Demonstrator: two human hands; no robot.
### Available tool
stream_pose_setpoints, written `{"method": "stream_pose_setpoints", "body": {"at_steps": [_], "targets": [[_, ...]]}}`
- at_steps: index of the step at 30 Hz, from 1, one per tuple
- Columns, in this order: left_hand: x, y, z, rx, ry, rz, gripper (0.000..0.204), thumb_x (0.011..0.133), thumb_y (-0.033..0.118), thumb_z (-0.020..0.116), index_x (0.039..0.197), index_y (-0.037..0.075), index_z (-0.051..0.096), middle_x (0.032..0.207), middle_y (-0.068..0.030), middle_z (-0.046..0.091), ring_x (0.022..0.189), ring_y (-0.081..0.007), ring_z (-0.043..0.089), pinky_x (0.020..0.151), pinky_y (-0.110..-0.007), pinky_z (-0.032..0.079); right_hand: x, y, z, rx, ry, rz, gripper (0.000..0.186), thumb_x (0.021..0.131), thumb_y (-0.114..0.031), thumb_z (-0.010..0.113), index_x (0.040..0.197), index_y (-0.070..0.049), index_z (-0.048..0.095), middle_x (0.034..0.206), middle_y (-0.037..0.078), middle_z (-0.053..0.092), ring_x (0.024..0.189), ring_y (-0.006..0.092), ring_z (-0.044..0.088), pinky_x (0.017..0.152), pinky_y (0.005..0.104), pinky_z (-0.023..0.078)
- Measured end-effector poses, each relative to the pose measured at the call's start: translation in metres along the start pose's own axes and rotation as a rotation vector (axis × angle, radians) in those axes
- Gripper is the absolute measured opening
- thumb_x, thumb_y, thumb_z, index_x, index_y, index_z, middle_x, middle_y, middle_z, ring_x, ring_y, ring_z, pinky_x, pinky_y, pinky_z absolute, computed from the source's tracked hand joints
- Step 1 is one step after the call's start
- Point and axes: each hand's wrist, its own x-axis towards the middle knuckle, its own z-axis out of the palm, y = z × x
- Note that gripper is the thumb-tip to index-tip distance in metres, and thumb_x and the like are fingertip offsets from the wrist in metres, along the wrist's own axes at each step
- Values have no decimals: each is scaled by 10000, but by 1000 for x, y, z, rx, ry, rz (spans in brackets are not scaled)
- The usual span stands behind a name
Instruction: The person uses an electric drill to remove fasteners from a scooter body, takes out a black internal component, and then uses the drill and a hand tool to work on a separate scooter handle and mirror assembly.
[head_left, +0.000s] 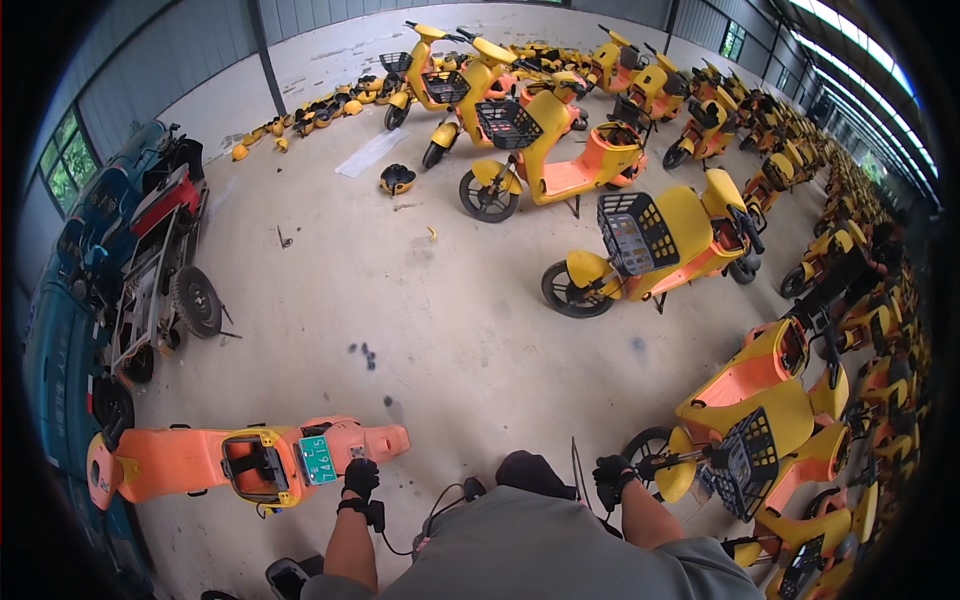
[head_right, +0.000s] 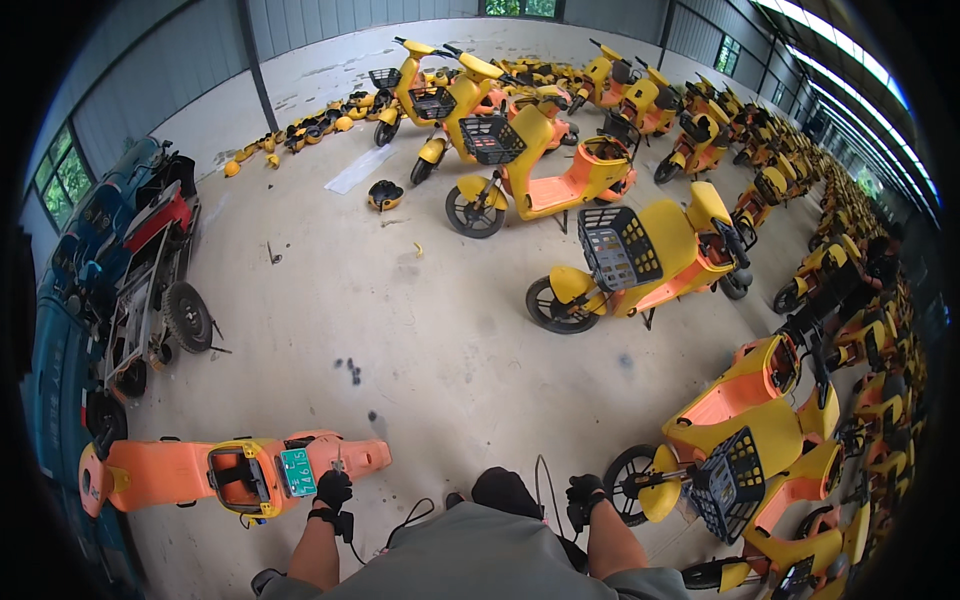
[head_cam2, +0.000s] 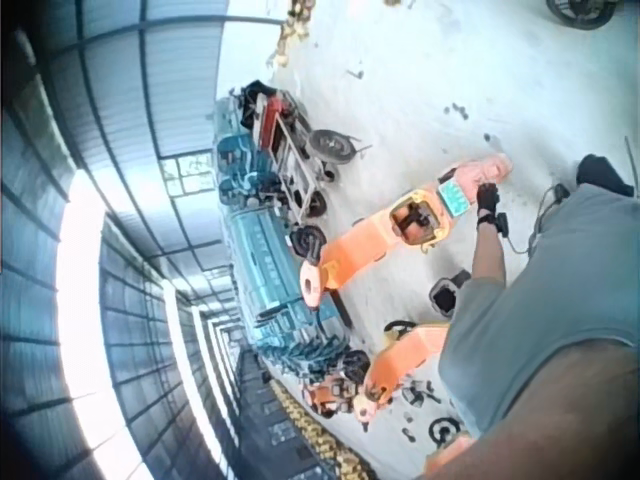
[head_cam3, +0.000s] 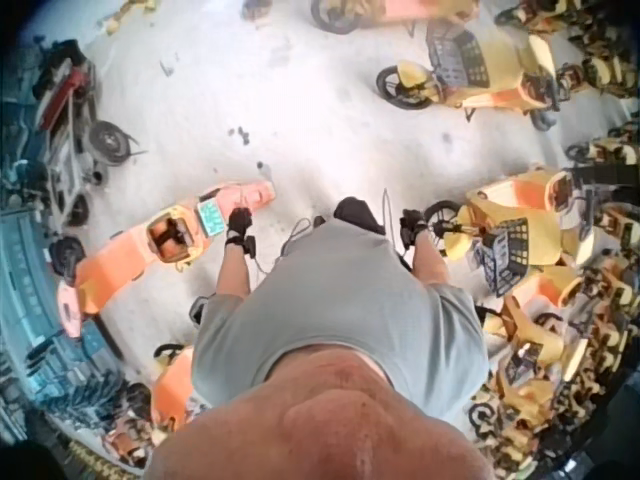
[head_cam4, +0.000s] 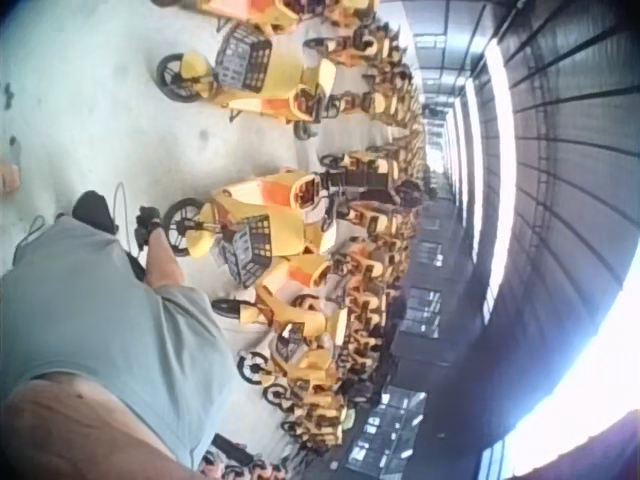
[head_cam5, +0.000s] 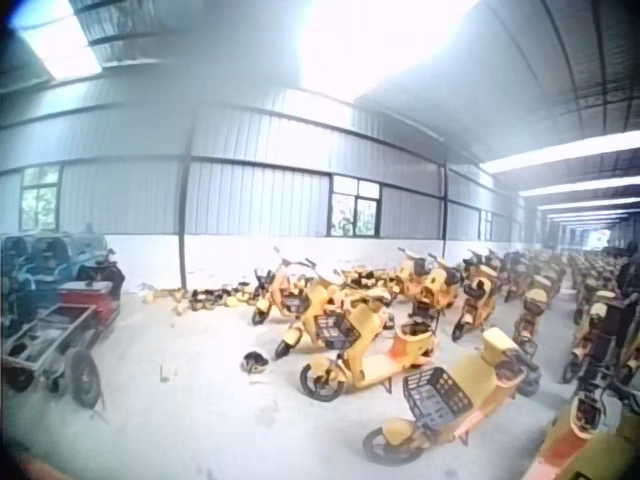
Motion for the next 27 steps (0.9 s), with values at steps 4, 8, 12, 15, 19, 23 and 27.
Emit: {"method": "stream_pose_setpoints", "body": {"at_steps": [4, 8, 12, 15, 19, 23, 27], "targets": [[103, 3, -41, -201, -4, -4, 82, 582, 206, 618, 612, 149, 567, 577, -38, 549, 557, -217, 540, 506, -339, 423, 46, -75, 34, 22, -30, -4, 183, 797, -239, 562, 756, -63, 537, 652, 103, 591, 533, 250, 552, 476, 396, 442], [117, 15, -36, 327, -69, 224, 151, 656, 241, 628, 626, 117, 547, 570, -54, 551, 496, -240, 529, 452, -352, 415, 93, -181, 64, -3, -15, -34, 192, 800, -249, 558, 764, -61, 539, 646, 98, 587, 515, 246, 528, 464, 400, 418], [69, 11, -11, 57, -329, -82, 141, 746, 200, 572, 691, 71, 567, 636, -102, 575, 522, -257, 546, 478, -409, 426, 146, -297, 87, -11, -79, 62, 231, 798, -260, 560, 670, -68, 550, 615, 96, 577, 497, 245, 511, 463, 410, 404], [71, 33, -5, -225, -326, -524, 90, 727, 148, 581, 735, 59, 587, 648, -113, 591, 524, -259, 564, 489, -392, 447, 197, -389, 115, -479, -41, -172, 244, 799, -269, 548, 646, -80, 566, 590, 69, 577, 466, 205, 517, 434, 356, 403], [135, 64, -34, -549, -278, -835, 84, 730, 140, 577, 737, 57, 588, 636, -112, 587, 520, -255, 564, 482, -383, 448, 227, -524, 165, -601, -58, -227, 237, 757, -204, 505, 642, -11, 578, 565, 84, 574, 470, 207, 561, 441, 333, 452], [209, 65, -49, -685, -240, -906, 78, 733, 132, 574, 739, 55, 588, 624, -112, 584, 516, -251, 564, 475, -373, 448, 208, -630, 258, -818, -169, -334, 227, 786, -208, 481, 706, -19, 578, 610, 88, 580, 496, 191, 560, 454, 313, 473], [307, 30, -83, -749, -257, -877, 72, 736, 123, 570, 740, 53, 589, 613, -111, 580, 513, -247, 564, 467, -364, 448, 217, -669, 326, -823, -271, -426, 242, 768, -212, 483, 712, -4, 592, 635, 120, 595, 556, 209, 591, 510, 324, 486]]}}
